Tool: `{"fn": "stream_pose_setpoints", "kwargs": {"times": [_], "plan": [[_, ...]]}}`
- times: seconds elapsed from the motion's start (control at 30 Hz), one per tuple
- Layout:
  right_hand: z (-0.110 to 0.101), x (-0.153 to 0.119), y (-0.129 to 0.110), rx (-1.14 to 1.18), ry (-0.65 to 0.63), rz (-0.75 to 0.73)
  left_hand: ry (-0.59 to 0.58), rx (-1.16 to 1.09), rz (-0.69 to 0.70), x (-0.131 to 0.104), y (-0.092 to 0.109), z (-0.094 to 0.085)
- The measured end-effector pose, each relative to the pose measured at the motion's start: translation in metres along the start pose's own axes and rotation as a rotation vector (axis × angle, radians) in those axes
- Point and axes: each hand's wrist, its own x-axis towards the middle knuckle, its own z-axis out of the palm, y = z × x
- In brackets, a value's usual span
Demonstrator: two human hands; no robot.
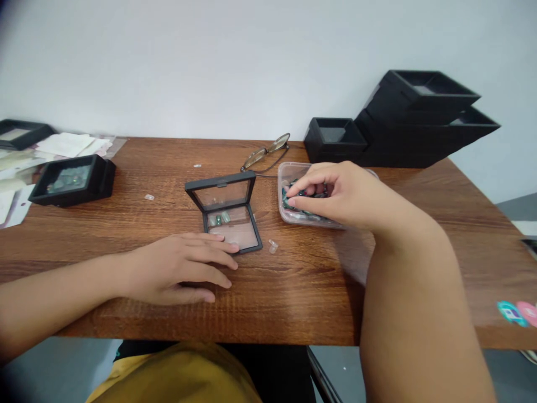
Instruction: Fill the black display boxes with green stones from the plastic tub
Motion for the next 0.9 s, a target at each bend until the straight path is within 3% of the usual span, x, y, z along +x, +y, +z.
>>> {"fn": "stream_pose_setpoints", "kwargs": {"times": [0.23,0.9], "plan": [[0.011,0.008,0.006,-0.088,-0.015,-0.055,0.002,-0.004,-0.004,0.001,0.000,0.000],[0.013,0.006,-0.003,0.082,-0.033,-0.108,-0.006,-0.006,-0.016,-0.001,0.000,0.001]]}}
